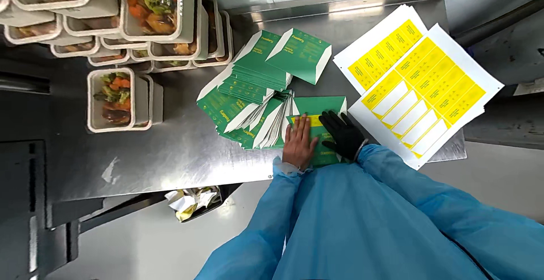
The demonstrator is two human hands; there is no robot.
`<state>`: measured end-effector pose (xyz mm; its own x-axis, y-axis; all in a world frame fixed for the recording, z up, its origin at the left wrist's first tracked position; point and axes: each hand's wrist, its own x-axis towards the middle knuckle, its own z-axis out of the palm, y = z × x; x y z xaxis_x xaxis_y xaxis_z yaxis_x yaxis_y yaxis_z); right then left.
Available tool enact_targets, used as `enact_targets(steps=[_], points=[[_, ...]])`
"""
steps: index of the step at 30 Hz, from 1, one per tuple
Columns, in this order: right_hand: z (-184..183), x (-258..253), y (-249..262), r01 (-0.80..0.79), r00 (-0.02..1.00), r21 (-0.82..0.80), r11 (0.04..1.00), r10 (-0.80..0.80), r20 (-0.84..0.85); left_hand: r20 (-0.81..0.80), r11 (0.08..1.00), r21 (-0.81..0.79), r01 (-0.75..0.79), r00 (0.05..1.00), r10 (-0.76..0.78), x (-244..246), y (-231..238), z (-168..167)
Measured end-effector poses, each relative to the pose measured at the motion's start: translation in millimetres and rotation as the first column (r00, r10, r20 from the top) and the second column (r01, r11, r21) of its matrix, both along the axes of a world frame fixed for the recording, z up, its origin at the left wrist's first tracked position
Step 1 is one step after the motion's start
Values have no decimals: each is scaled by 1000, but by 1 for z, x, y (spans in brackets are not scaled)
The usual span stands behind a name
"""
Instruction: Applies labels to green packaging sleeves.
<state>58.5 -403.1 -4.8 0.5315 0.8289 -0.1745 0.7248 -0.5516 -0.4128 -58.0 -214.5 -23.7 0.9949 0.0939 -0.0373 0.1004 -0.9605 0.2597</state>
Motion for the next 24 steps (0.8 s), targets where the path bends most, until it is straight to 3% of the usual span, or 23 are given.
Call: enact_targets(steps=[4,6,8,10,15,17,19,20,22,24], points=[[0,4,-34,132,987,-59,990,-126,96,-8,989,36,-143,990,143,1,-1,12],[8,8,-60,159,970,-25,987,-152,188,-5,999,-42,-7,1000,6,-2,-4,28],[13,14,-100,151,955,151,977,-184,232,-151,986,-64,151,976,-159,-5,-7,38],[15,14,-146,181,956,213,960,-222,191,-308,978,-66,199,928,-210,-12,-16,45],[6,14,-235,144,974,49,988,-150,168,-521,960,-118,252,808,-276,-17,-27,74],[7,11,-253,105,989,-65,992,-97,112,-407,954,-153,258,863,-299,-28,-27,89],[10,11,-264,39,997,-135,990,-29,76,-35,970,-130,203,977,-210,-48,-21,109],[12,13,-268,4,998,-166,986,5,55,124,986,-124,114,987,-99,-61,-15,123],[19,16,-271,-70,997,-243,968,71,-6,337,984,-90,-153,925,175,-94,4,140],[23,15,-276,-139,990,-292,946,132,-44,434,896,-24,-444,803,410,-133,37,131]])
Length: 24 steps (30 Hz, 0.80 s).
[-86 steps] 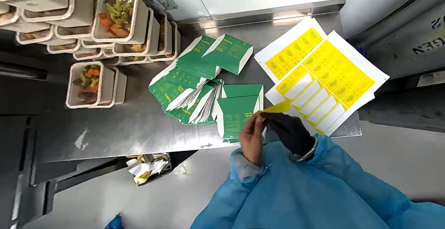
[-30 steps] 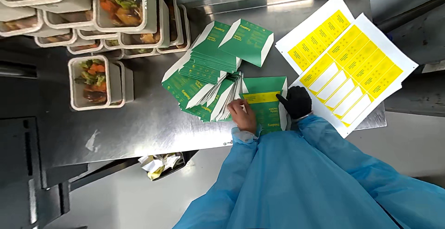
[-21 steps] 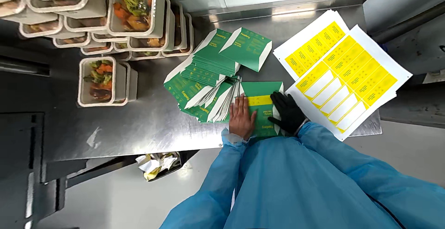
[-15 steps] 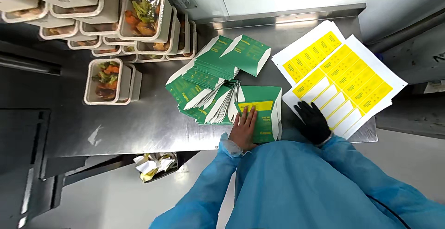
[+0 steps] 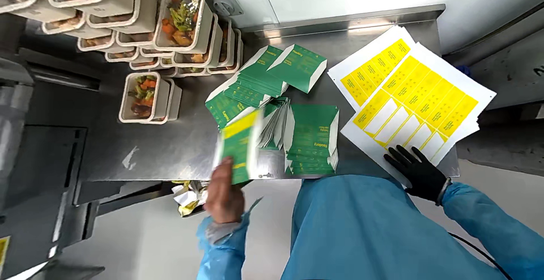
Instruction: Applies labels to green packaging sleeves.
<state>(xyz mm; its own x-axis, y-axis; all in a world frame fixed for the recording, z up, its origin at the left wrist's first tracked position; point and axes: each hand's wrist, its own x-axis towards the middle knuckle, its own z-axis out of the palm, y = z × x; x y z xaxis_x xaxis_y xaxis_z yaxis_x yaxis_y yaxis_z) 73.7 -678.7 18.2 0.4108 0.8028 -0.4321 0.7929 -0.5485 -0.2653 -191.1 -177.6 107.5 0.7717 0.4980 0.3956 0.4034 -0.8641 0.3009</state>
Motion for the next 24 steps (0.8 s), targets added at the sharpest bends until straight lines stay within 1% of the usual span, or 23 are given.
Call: enact_targets(steps=[1,2,3,4,6,7,9,10,11,12,13,14,15,16,17,18,19,20,21,22,23,24], points=[[0,-1,-4,-15,1000,-1,1000,15,4,-4,990,10,-142,990,142,-17,21,-14],[-1,-3,-8,-17,1000,16,1000,17,8,-45,967,1,-253,966,253,-30,43,-31],[-2,-5,-13,-11,1000,58,998,10,25,-95,948,-4,-318,944,316,-40,64,-47],[-4,-8,-19,-10,999,112,994,4,52,-147,942,-5,-336,932,332,-46,85,-64],[-11,-13,-31,-19,987,272,962,-24,157,-249,960,-31,-278,932,262,-51,120,-93],[-14,-16,-32,-30,972,340,940,-51,228,-324,969,-85,-233,926,195,-51,133,-99],[-11,-21,-26,13,935,426,905,-162,316,-521,941,-256,-221,851,58,-44,156,-96],[-5,-23,-23,57,921,442,895,-218,323,-558,933,-289,-215,830,18,-41,162,-90],[1,-26,-21,97,908,446,890,-263,326,-522,939,-290,-185,853,6,-40,161,-84],[7,-28,-18,134,893,446,885,-303,334,-436,957,-260,-126,900,0,-36,150,-74],[12,-30,-12,162,872,452,877,-342,350,-309,969,-239,-54,951,-23,-21,126,-63],[17,-32,-6,187,851,467,864,-380,363,-183,955,-296,11,981,-68,3,88,-52],[23,-36,0,207,833,490,847,-415,366,-87,877,-477,58,990,-113,33,37,-43],[30,-41,4,223,819,511,830,-444,364,-20,668,-740,70,992,-126,65,-22,-37],[36,-46,7,226,807,526,820,-460,371,25,373,-925,71,991,-128,97,-80,-36],[41,-49,11,216,800,539,814,-464,380,26,95,-995,41,988,-154,127,-128,-38],[43,-51,13,195,806,546,815,-450,384,25,-98,-995,9,986,-165,154,-165,-43],[44,-53,12,166,828,541,825,-415,378,35,-232,-973,2,990,-138,176,-192,-47],[44,-54,9,137,859,529,837,-367,358,48,-309,-951,27,997,-61,195,-211,-48],[41,-53,4,106,900,509,854,-300,316,45,-306,-951,48,999,16,210,-224,-48],[38,-51,-4,86,945,469,879,-220,240,30,-240,-970,48,997,78,222,-232,-50],[37,-47,-12,82,979,425,902,-152,134,21,-154,-987,39,993,119,229,-237,-53]])
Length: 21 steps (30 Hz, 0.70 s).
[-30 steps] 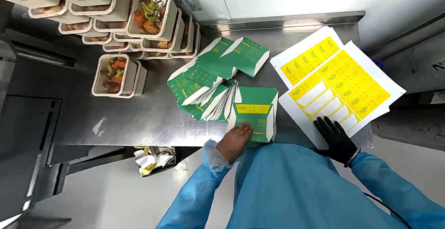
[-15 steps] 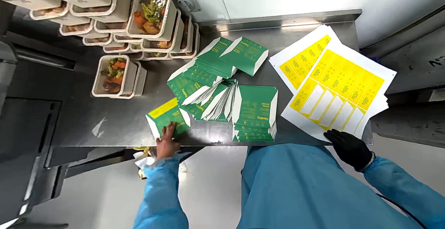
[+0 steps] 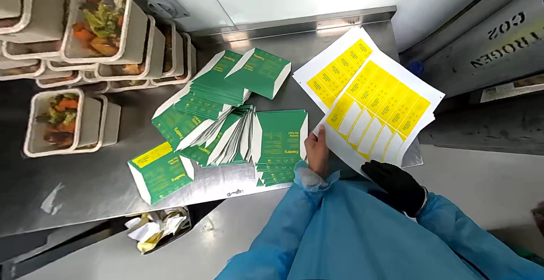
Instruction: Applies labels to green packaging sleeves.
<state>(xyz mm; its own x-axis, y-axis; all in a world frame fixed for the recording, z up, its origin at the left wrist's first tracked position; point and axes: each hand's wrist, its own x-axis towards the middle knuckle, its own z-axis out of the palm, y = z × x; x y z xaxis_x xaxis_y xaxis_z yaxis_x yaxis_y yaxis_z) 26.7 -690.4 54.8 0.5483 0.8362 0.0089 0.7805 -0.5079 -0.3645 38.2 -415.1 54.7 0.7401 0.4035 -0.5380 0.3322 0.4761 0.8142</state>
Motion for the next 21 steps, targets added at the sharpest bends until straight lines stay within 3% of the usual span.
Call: enact_targets(steps=[2,6,9,13,16,21], points=[[3,15,-7,-20,989,3,1000,20,-143,23,997,77,-10,1000,8,7,-5,-4],[32,55,33,274,959,176,946,-256,-118,154,980,198,22,987,-53,5,-23,6],[45,73,80,468,882,328,821,-411,-229,211,975,219,24,975,-72,7,-38,18],[38,76,100,566,821,535,628,-494,-288,217,987,142,71,971,-101,11,-50,30],[35,73,96,633,772,547,548,-506,-385,217,990,107,90,970,-111,13,-56,32],[33,77,81,606,795,560,565,-413,-444,222,994,74,82,970,-97,15,-64,38]])
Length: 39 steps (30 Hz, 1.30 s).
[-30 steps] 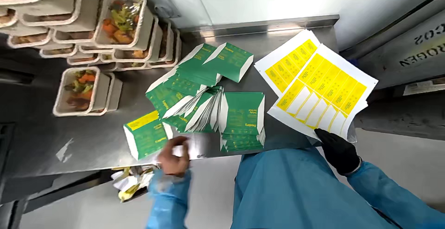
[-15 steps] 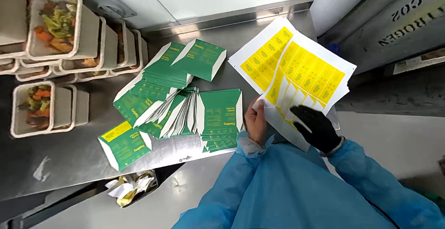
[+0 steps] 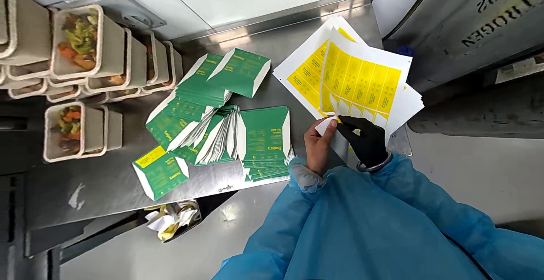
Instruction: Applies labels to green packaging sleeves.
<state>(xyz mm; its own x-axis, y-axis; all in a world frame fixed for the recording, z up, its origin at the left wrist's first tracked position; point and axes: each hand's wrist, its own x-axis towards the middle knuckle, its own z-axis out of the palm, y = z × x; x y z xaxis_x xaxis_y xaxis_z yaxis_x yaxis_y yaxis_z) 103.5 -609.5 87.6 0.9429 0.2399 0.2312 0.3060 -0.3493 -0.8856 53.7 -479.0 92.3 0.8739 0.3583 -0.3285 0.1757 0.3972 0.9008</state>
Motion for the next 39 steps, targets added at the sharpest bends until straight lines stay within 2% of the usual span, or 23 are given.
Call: enact_targets(steps=[7,13,17,19,21,24,27,30,33,36,39], points=[[-2,17,-20,-133,986,0,991,132,106,-49,995,-81,63,997,-67,-1,4,7],[-7,24,-23,-136,952,-39,990,141,273,-50,989,-118,87,994,-93,-6,2,11],[-11,31,-20,-132,972,-12,991,132,193,-77,995,-90,43,996,-50,-10,3,7],[-11,52,-29,-135,988,-39,990,137,64,-123,1000,-21,-10,992,8,-12,8,-1],[-4,89,-47,-120,987,-109,987,107,-123,-162,989,144,-40,985,63,-14,17,-16],[12,161,-86,-49,953,-256,965,-31,-300,-242,879,478,0,961,131,-6,29,-36],[49,210,-113,-12,946,-382,924,-113,-304,-258,744,664,78,957,130,12,31,-41],[91,218,-110,-26,964,-447,894,-97,-249,-220,675,731,98,970,98,28,31,-44],[108,218,-101,-32,972,-502,864,-91,-219,-240,638,761,122,965,103,38,35,-54],[111,236,-102,-1,957,-451,892,-131,-260,-278,594,787,166,955,100,41,45,-66],[124,255,-119,69,957,-406,911,-175,-230,-291,547,817,184,950,115,38,57,-77]])
